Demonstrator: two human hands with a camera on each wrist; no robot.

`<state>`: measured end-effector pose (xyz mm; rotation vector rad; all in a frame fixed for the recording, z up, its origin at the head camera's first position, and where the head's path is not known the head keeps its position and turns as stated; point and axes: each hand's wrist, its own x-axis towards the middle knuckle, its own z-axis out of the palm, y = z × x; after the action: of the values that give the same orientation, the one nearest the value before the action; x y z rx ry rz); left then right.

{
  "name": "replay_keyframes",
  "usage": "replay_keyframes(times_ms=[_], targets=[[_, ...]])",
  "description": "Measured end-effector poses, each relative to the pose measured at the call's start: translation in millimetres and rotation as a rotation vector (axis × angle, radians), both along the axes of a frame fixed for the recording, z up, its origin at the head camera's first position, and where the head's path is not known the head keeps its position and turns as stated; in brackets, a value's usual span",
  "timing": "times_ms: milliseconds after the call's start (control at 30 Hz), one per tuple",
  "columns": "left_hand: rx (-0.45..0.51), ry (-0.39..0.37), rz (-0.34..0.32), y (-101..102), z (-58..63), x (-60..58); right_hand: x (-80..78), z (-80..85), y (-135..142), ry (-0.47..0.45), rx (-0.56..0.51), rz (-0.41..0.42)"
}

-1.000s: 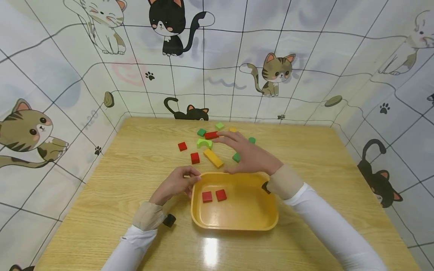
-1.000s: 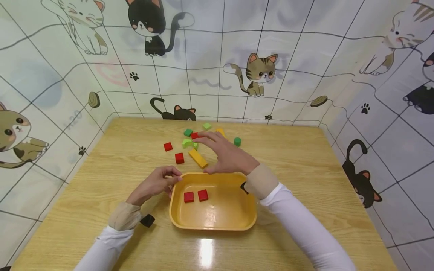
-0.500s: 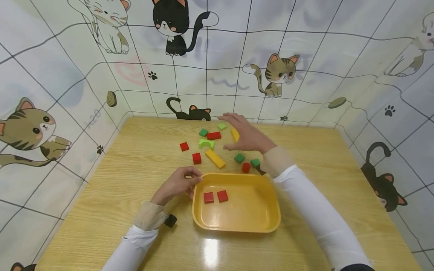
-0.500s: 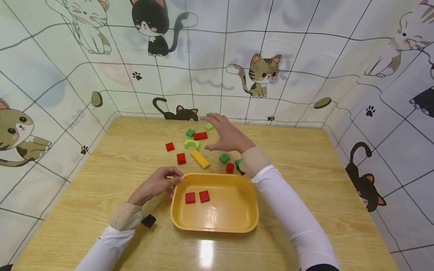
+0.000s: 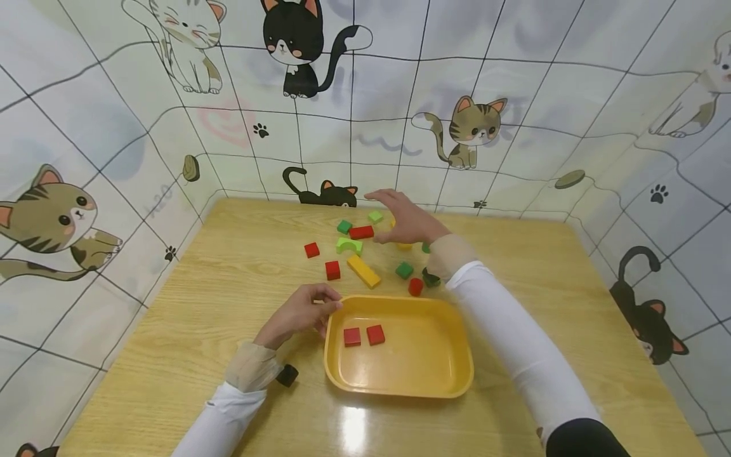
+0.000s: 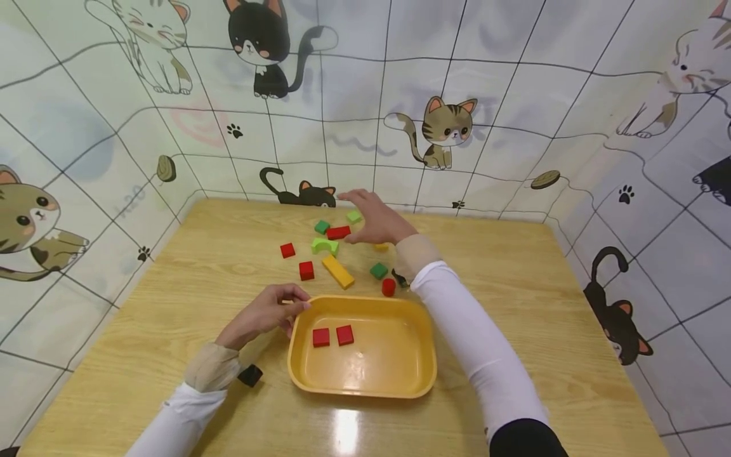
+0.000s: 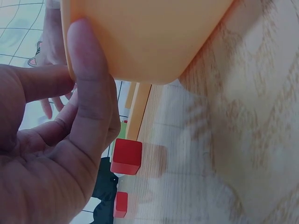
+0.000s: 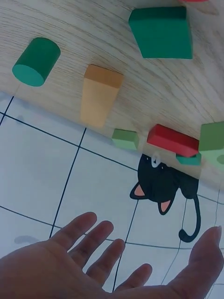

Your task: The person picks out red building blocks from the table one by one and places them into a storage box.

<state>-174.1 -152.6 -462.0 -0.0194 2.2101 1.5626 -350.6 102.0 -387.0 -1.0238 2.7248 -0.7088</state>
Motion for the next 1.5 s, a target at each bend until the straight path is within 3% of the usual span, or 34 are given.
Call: replay_keyframes(times_ms=[267,500,700,967,1200,1500], targets=[[0.036,0.034,-0.033,-2,0.1,1.8,-19.4,-15.4,-10,-0.016,0.047,0.001],[0.020,0.022,-0.023,-3,0.7,1.8,-31.6,-33.0,-18,-0.060,0.096,-0.009],[0.018,0.017,-0.022,-3,-1.2,1.8,-36.7,-42.2,-28,-0.084,0.133,-0.047],[0.015,0.009,-0.014,-3,-5.2,1.3,-47.1,-54.8,-46,-0.070,0.217,0.011],[0.037,0.021,-0.031,-1,-4.3,0.2,-57.0,-62.5,-48,-0.100,0.245,-0.004],[0.036,0.014,-0.033,-1,-2.1,0.7,-57.9,-70.3,-50,-0.091,0.269,0.009]])
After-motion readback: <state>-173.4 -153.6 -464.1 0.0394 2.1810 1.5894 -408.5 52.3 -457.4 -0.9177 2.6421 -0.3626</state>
